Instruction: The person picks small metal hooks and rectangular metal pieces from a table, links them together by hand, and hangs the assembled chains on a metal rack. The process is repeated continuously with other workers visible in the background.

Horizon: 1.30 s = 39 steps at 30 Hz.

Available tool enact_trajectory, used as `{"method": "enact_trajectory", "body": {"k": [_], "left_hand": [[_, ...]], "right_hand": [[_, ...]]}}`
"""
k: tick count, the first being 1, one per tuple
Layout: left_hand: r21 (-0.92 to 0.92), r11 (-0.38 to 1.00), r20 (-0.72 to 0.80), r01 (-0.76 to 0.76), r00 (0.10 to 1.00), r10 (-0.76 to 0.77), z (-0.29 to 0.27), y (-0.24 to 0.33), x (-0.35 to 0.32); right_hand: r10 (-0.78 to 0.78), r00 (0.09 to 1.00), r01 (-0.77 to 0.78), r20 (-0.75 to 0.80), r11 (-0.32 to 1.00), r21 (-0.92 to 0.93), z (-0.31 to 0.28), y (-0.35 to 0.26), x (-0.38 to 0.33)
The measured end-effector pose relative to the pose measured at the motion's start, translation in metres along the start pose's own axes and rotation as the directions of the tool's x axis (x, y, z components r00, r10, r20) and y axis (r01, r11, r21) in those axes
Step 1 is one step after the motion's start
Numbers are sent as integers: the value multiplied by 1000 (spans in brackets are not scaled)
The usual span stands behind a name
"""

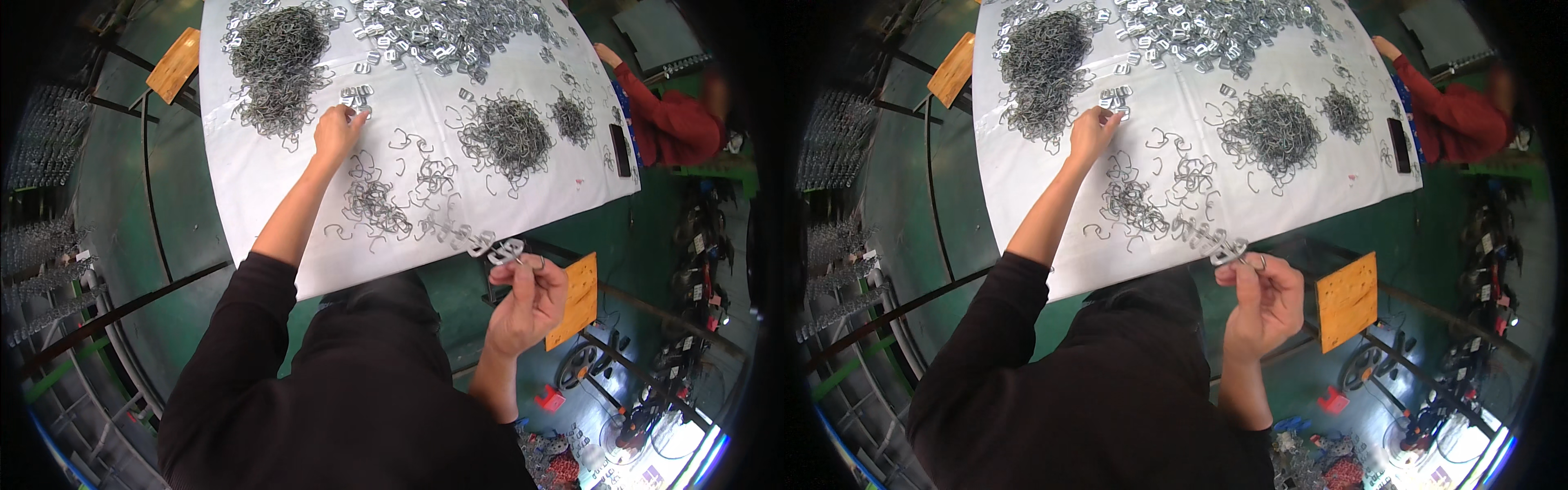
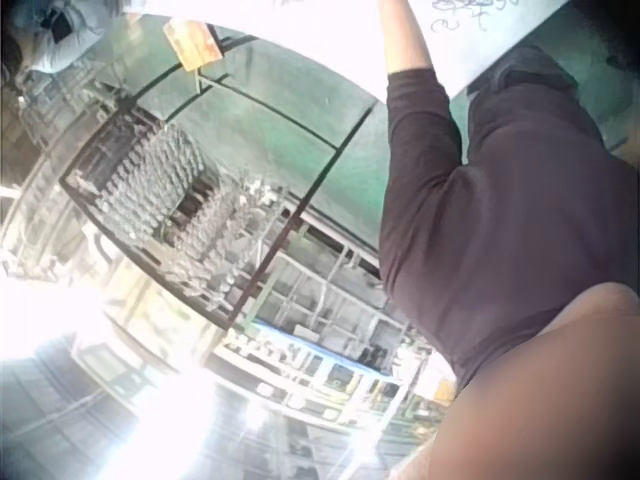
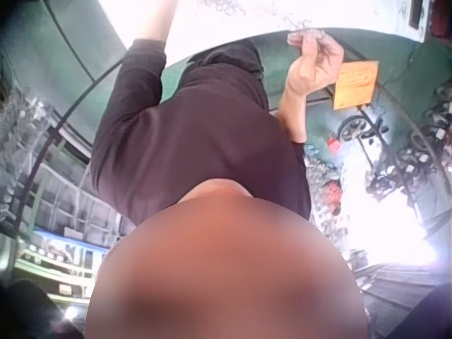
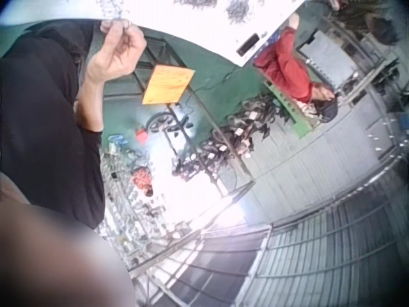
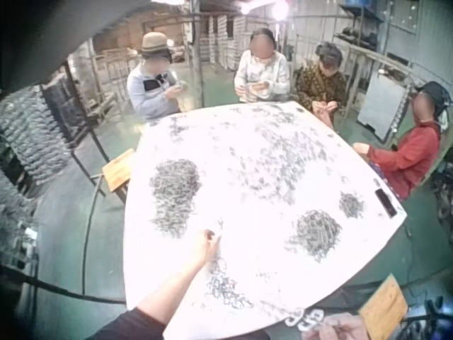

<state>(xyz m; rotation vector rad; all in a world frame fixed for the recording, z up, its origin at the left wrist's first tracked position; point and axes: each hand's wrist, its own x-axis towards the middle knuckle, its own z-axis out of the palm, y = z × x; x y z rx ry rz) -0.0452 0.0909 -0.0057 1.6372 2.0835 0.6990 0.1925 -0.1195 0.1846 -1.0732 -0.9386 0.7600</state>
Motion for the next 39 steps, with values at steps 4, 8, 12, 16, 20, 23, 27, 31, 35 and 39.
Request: {"method": "enact_trajectory", "body": {"k": [4, 8, 12, 16, 20, 23, 27, 31, 35, 39], "left_hand": [[89, 991, -84, 103, 992, -96, 35, -7, 25], [-187, 975, -28, 119, 992, -126, 30, 16, 15], [-431, 897, 178, -99, 965, 192, 8, 61, -57], [-664, 732, 370, -151, 785, 497, -23, 112, -181], [-735, 655, 384, -177, 686, 617, -52, 138, -246], [-732, 666, 426, -141, 668, 610, -61, 141, -263], [-719, 642, 352, -265, 657, 666, -62, 134, -269], [-727, 619, 301, -297, 672, 677, -59, 129, -271], [-735, 590, 258, -336, 665, 701, -57, 122, -272], [-725, 572, 244, -383, 634, 733, -53, 110, -267]], "right_hand": [[-74, 997, 75, 8, 992, -105, -26, -7, -20], [-43, 997, 35, -63, 992, -121, -48, -2, -49], [7, 986, -31, -167, 990, -140, -67, 19, -80], [49, 967, -87, -251, 986, -144, -75, 44, -109], [54, 956, -111, -289, 976, -186, -75, 60, -133], [39, 951, -115, -307, 965, -234, -75, 69, -144], [-6, 949, -98, -314, 945, -313, -74, 78, -152], [-1, 961, -98, -276, 933, -347, -71, 81, -155], [6, 970, -115, -242, 891, -439, -73, 86, -155], [-40, 992, -36, -119, 818, -574, -79, 85, -150]]}}
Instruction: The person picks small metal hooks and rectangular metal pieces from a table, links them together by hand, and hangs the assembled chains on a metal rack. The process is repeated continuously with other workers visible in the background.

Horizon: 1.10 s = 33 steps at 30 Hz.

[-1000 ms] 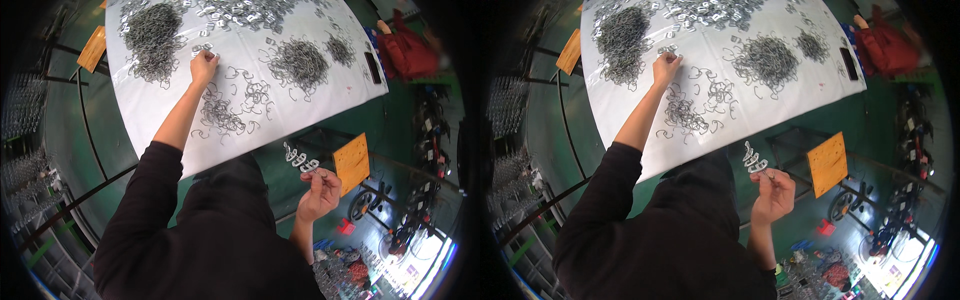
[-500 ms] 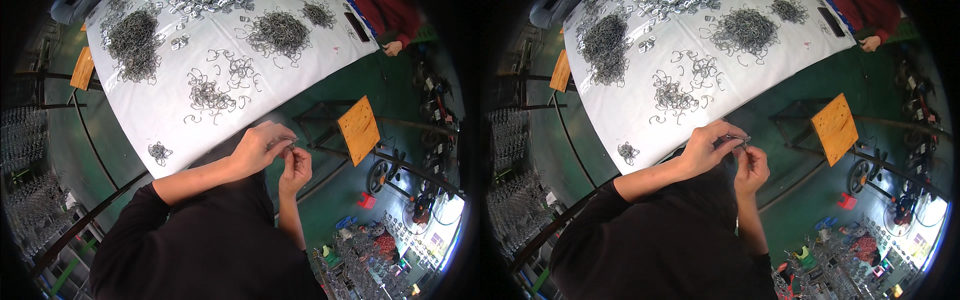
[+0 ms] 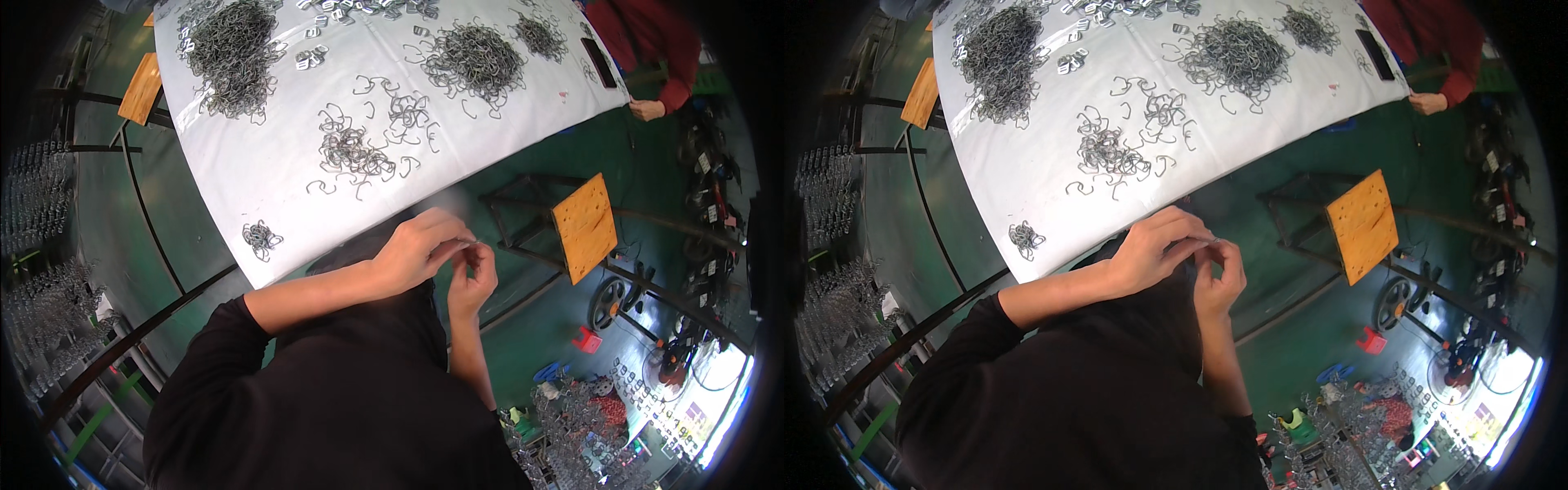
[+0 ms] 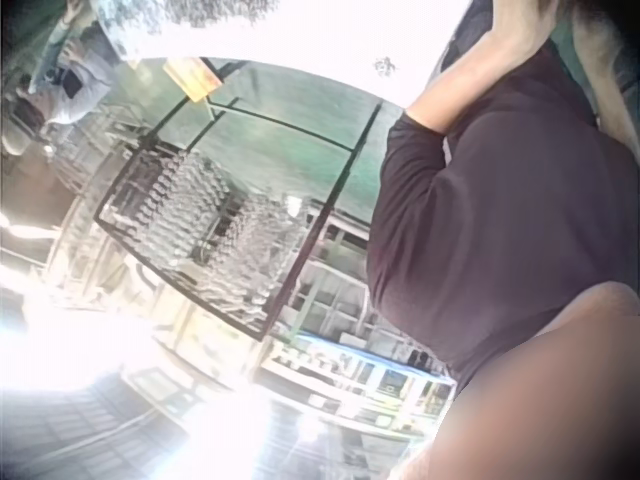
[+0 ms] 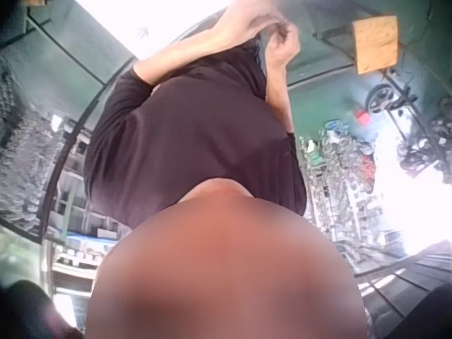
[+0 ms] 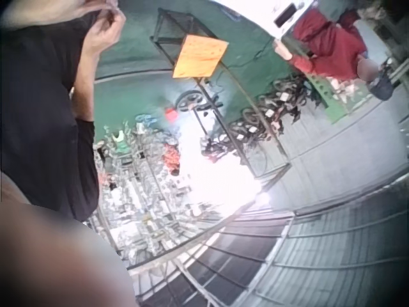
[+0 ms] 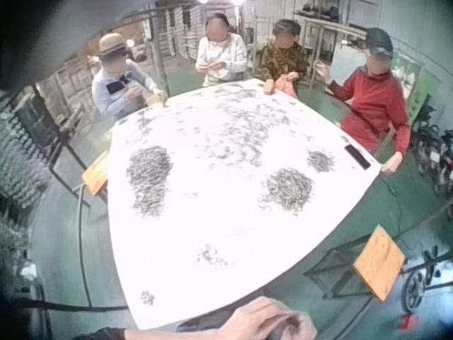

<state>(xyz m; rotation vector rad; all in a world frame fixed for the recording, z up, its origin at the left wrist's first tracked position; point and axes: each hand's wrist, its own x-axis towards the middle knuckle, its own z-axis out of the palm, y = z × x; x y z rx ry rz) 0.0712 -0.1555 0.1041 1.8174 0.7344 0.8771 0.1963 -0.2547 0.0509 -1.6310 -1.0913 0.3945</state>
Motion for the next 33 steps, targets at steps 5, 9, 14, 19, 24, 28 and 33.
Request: {"method": "enact_trajectory", "body": {"k": [5, 9, 14, 19, 24, 28, 33], "left_hand": [[-51, 998, -34, -47, 998, 46, -10, -14, -11], [-20, 1000, -25, 0, 1000, 0, -12, -25, -21], [24, 998, -91, 59, 994, -57, -7, -33, -34], [37, 996, -157, 82, 985, -75, -6, -36, -42], [7, 995, -133, 104, 986, -102, -9, -37, -44], [-25, 999, -115, 31, 993, -34, -10, -38, -37], [-16, 1000, -145, -4, 989, 1, -11, -37, -29]], "right_hand": [[-15, 980, 21, 199, 999, -31, 6, 12, 72], [-189, 852, 215, 489, 977, 4, 110, 31, 171], [-58, 731, 399, 680, 845, -357, 254, 31, 242], [13, 614, 572, 789, 682, -456, 290, 24, 248], [29, 719, 229, 694, 933, -276, 227, 12, 227], [127, 790, -241, 600, 964, 113, 145, -2, 182], [275, 873, -432, 403, 819, 378, 52, -34, 110]]}}
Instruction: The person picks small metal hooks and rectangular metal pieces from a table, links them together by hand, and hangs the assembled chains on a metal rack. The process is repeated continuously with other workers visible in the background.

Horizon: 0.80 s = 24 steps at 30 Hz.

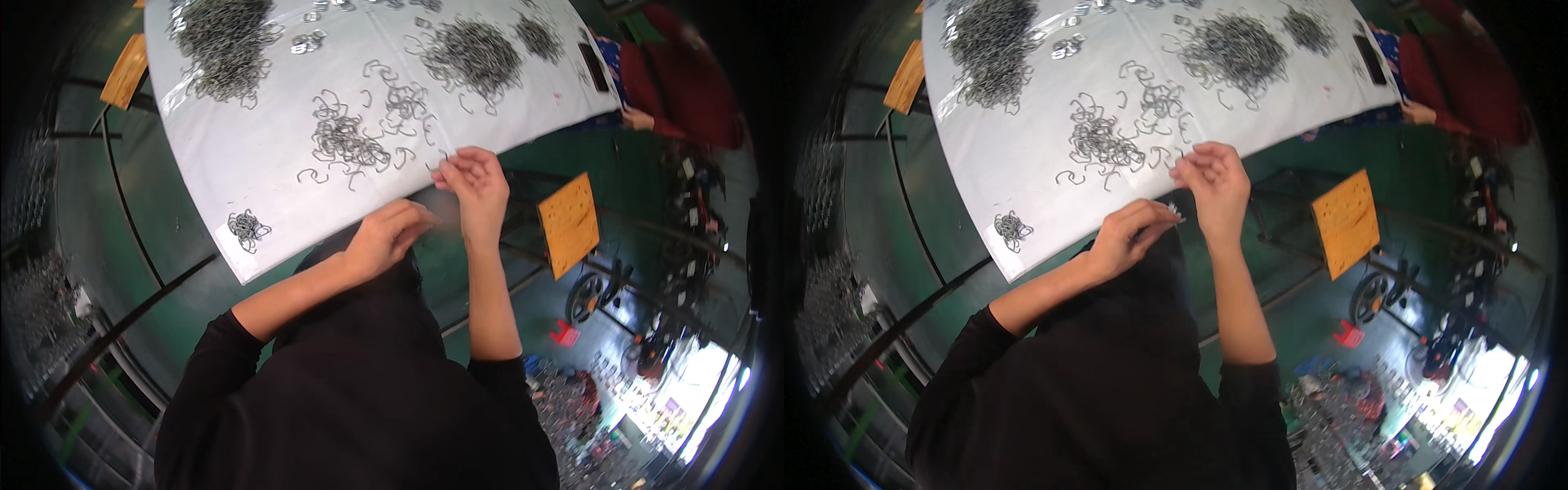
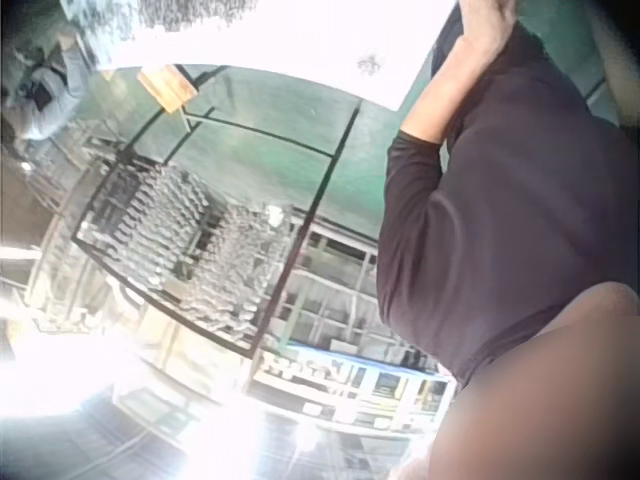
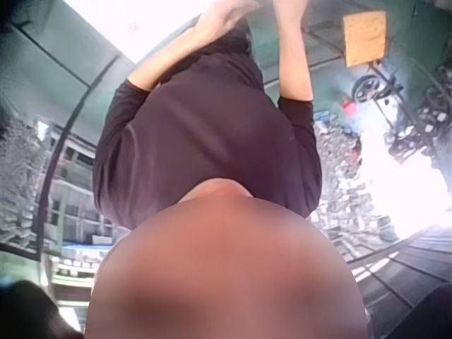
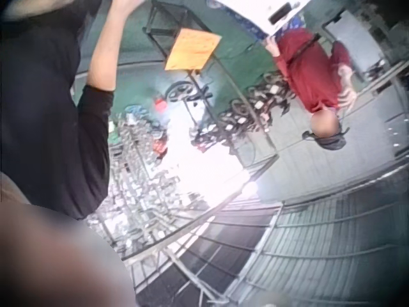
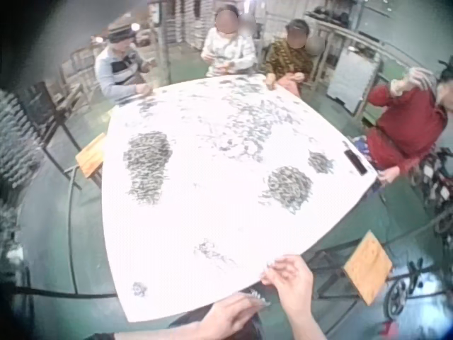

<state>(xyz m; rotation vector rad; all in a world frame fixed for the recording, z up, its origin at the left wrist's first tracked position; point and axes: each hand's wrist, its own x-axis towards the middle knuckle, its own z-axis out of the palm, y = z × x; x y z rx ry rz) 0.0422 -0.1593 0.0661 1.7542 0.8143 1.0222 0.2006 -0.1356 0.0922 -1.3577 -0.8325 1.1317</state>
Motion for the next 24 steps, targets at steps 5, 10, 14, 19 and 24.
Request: {"method": "enact_trajectory", "body": {"k": [5, 10, 14, 19, 24], "left_hand": [[-8, 999, 21, 38, 999, -38, 3, 10, 1], [-35, 999, 57, 12, 998, -10, 7, 14, 5], [-32, 997, 116, -68, 991, 72, 9, 14, 5], [103, 971, 114, -216, 972, 205, -26, -31, 30], [473, 842, -449, 259, 893, -22, -124, -160, 121]], "right_hand": [[32, 962, 7, -270, 990, 143, -10, -16, -87], [25, 915, 41, -402, 987, 155, -5, -4, -112], [-88, 886, 147, -456, 984, 96, -5, 7, -112], [-256, 848, 297, -464, 955, 17, -5, 14, -112], [-280, 872, 304, -402, 953, -5, -16, 17, -106]]}}
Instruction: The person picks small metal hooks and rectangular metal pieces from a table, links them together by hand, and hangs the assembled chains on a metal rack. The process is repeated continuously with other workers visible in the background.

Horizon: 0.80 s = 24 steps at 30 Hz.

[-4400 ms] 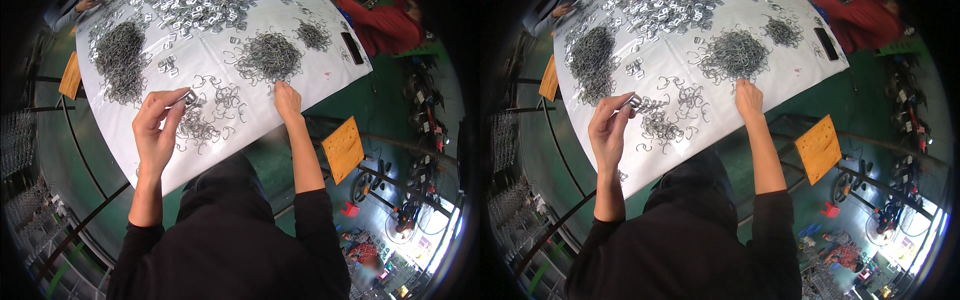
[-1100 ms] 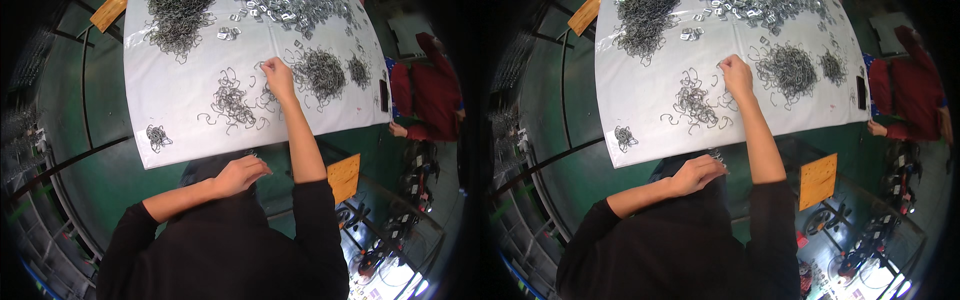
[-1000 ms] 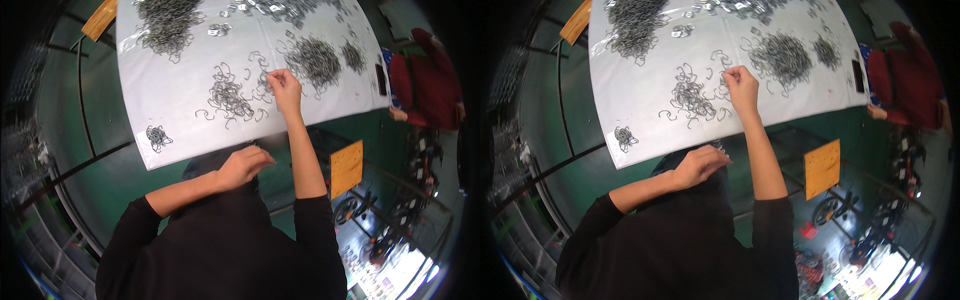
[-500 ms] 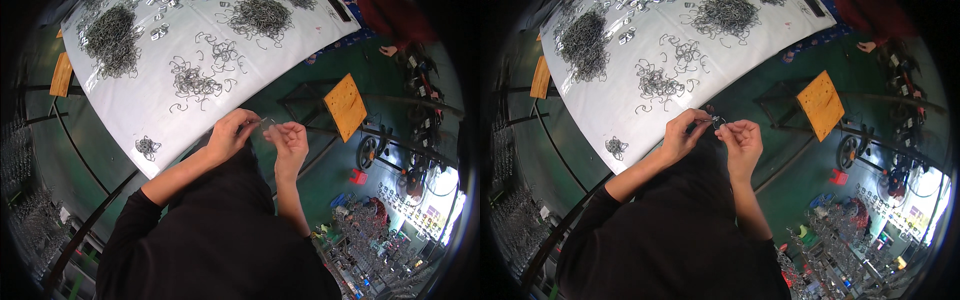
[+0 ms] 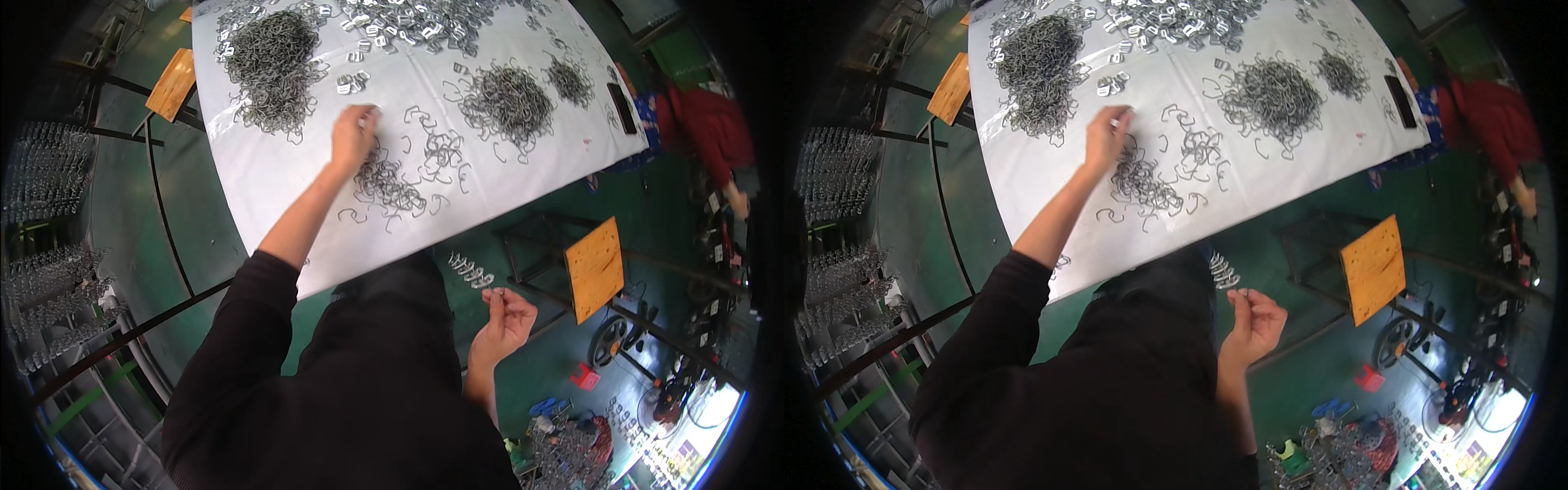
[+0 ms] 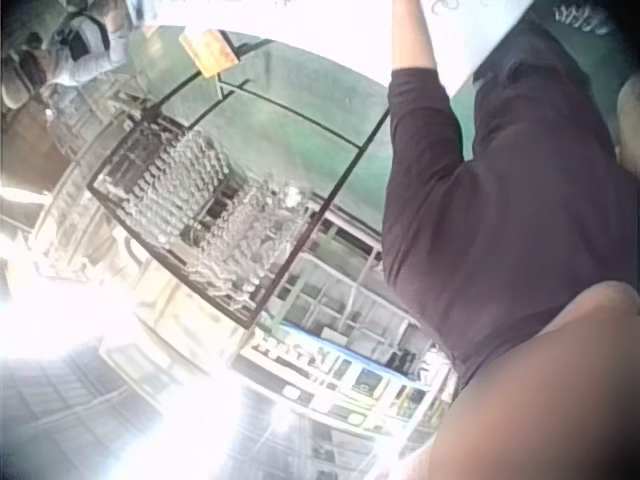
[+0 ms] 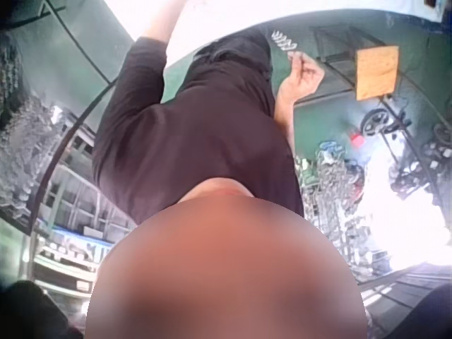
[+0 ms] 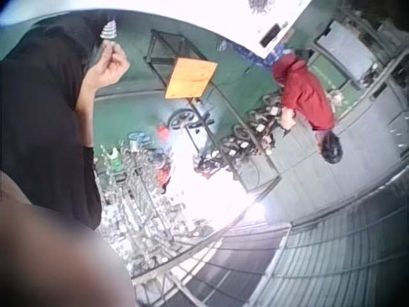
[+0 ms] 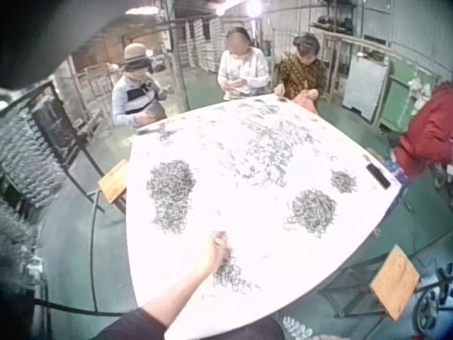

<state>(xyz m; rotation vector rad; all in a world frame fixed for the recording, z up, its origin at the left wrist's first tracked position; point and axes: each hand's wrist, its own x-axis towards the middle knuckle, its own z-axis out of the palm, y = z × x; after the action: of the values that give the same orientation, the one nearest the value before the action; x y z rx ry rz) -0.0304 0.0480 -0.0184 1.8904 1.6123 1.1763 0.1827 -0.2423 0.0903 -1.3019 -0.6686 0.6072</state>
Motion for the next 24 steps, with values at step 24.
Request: {"method": "enact_trajectory", "body": {"k": [24], "left_hand": [[-432, 674, 705, 599, 690, -161, -25, 93, -66]], "right_hand": [[30, 989, -32, 147, 999, 10, 17, 28, 1]]}}
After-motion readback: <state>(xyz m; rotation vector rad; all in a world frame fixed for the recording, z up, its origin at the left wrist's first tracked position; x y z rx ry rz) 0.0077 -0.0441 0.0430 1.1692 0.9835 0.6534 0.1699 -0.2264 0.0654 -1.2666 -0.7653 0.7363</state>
